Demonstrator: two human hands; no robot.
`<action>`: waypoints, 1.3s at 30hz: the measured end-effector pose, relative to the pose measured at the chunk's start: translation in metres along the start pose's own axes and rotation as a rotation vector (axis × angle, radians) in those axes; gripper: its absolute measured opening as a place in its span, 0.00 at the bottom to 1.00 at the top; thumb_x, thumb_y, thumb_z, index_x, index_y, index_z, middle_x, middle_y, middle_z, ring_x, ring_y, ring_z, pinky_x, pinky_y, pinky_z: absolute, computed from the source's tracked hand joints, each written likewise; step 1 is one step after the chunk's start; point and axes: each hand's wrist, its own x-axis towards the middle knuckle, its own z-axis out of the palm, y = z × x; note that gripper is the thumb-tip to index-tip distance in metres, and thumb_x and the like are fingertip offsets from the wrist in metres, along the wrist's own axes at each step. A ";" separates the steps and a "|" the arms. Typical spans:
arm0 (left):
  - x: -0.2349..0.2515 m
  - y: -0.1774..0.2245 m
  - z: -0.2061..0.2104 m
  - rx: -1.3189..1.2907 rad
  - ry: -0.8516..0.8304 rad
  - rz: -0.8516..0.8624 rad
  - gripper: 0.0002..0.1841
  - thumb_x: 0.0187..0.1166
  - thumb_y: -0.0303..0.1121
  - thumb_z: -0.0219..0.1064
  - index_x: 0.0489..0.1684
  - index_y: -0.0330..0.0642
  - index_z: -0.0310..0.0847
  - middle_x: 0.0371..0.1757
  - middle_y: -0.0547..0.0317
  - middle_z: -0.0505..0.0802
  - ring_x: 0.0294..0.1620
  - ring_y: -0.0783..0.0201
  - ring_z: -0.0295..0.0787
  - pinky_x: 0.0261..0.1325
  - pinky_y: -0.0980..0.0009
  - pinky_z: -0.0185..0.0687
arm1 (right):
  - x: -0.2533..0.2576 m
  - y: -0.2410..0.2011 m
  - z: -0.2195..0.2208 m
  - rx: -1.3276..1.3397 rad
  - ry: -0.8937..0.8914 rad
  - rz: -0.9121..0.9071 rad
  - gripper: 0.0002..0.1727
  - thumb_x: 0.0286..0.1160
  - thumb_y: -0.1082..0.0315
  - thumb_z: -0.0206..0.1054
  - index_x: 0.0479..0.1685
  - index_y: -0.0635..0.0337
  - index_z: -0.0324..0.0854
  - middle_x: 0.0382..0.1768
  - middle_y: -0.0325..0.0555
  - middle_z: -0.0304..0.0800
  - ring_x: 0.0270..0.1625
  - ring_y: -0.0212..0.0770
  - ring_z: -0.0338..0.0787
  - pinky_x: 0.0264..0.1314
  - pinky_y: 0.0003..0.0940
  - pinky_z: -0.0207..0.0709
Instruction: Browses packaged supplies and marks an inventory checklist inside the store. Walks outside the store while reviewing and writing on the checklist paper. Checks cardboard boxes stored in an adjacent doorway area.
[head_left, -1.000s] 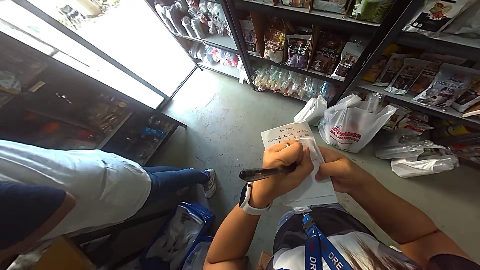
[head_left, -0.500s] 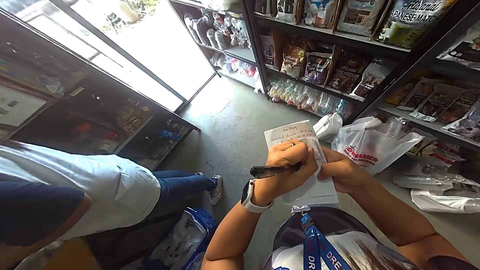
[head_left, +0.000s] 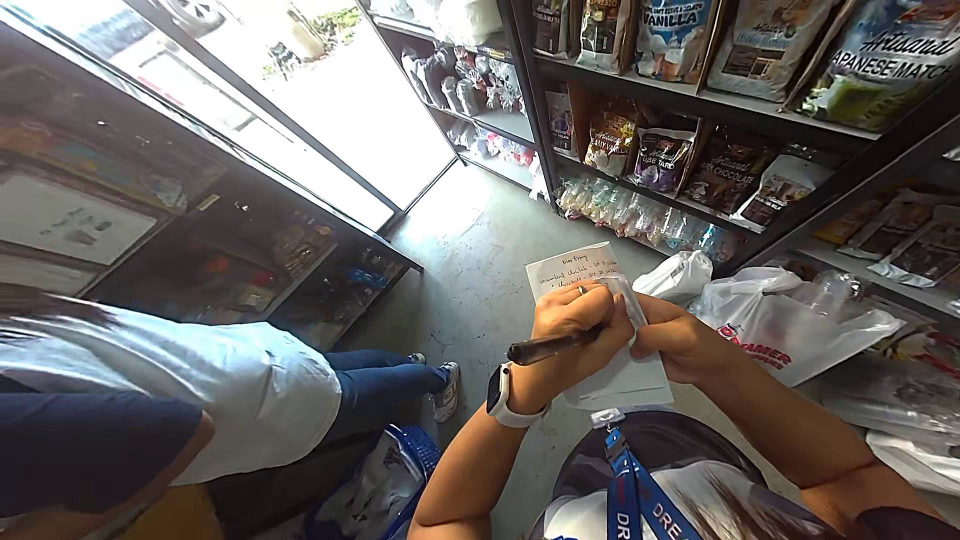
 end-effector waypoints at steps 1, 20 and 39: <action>0.003 -0.004 0.000 0.003 -0.002 0.006 0.17 0.74 0.19 0.63 0.12 0.37 0.66 0.17 0.59 0.74 0.24 0.76 0.71 0.30 0.85 0.65 | 0.004 -0.002 -0.003 -0.007 -0.010 -0.001 0.29 0.59 0.86 0.50 0.60 0.50 0.73 0.51 0.22 0.92 0.57 0.21 0.89 0.64 0.23 0.83; -0.047 -0.043 -0.049 0.062 0.505 -0.466 0.17 0.94 0.40 0.52 0.41 0.43 0.85 0.42 0.68 0.98 0.31 0.84 0.87 0.32 0.86 0.80 | 0.062 0.006 -0.062 -0.148 0.019 0.135 0.27 0.66 0.85 0.56 0.61 0.46 0.77 0.50 0.25 0.96 0.50 0.23 0.94 0.57 0.25 0.89; -0.061 -0.151 -0.122 0.404 0.700 -0.468 0.06 0.75 0.26 0.72 0.36 0.34 0.79 0.40 0.55 0.88 0.43 0.76 0.84 0.43 0.86 0.77 | 0.226 0.087 -0.059 -0.343 0.089 0.415 0.19 0.78 0.81 0.53 0.65 0.58 0.70 0.47 0.30 0.94 0.49 0.25 0.93 0.57 0.26 0.89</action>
